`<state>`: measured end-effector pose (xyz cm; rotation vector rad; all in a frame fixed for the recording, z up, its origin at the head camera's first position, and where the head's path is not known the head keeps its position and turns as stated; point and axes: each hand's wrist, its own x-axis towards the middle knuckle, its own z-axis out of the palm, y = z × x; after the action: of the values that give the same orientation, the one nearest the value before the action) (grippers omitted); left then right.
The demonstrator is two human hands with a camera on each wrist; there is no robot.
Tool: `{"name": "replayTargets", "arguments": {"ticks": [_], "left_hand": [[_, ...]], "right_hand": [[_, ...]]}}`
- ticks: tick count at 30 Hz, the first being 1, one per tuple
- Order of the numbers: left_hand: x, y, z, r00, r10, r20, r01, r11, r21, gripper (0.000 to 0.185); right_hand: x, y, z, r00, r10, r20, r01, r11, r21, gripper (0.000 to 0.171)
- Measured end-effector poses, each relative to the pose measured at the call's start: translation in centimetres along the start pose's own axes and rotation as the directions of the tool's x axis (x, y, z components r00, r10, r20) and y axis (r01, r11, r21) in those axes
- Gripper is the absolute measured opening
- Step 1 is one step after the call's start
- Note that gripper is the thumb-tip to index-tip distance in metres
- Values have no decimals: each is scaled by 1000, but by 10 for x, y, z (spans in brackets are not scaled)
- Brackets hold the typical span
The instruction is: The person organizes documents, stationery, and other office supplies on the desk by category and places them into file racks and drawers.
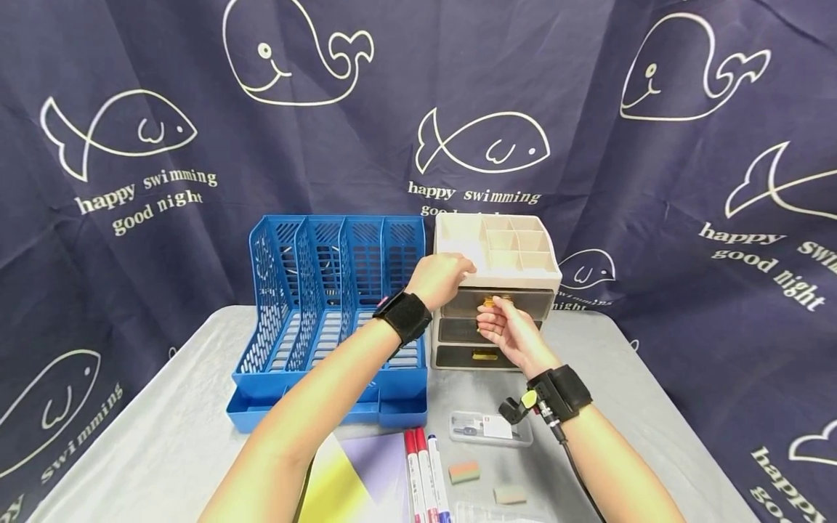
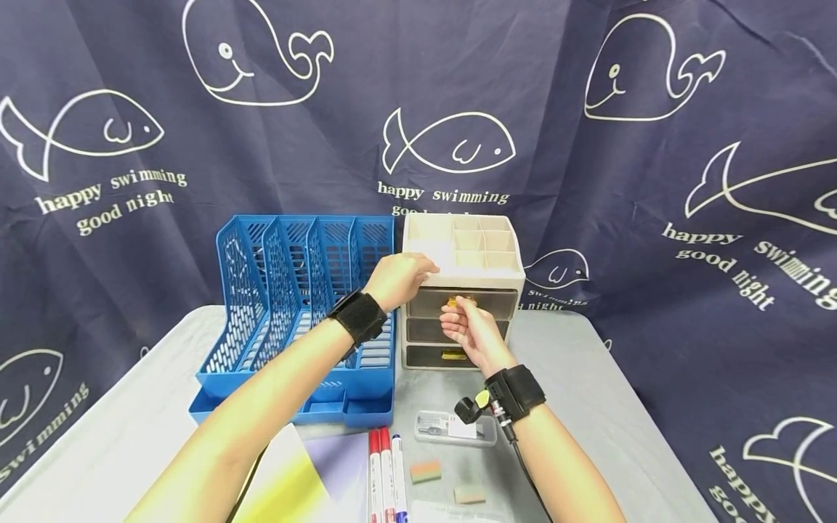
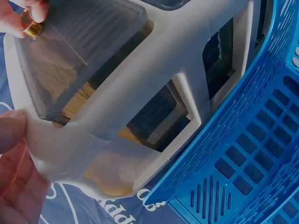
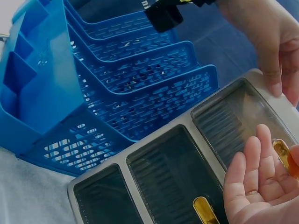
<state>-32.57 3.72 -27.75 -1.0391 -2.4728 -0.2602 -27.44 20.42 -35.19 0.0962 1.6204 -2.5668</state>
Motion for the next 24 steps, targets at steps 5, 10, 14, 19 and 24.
{"name": "replayTargets", "arguments": {"ticks": [5, 10, 14, 19, 24], "left_hand": [[-1, 0, 0, 1000, -2, 4, 2, 1000, -3, 20], [0, -1, -4, 1000, -3, 13, 3, 1000, -12, 21], [0, -2, -6, 1000, 5, 21, -5, 1000, -17, 21], [0, -2, -6, 1000, 14, 27, -14, 1000, 4, 21], [2, -1, -5, 1000, 17, 25, -18, 1000, 18, 22]], "right_hand": [[-9, 4, -2, 1000, -11, 6, 10, 1000, 16, 41], [-17, 8, -2, 1000, -15, 20, 15, 1000, 16, 42], [-23, 11, -2, 999, -18, 31, 18, 1000, 7, 42], [-33, 11, -3, 998, -29, 50, 28, 1000, 9, 42], [-43, 12, -5, 996, -39, 79, 39, 999, 7, 41]]}}
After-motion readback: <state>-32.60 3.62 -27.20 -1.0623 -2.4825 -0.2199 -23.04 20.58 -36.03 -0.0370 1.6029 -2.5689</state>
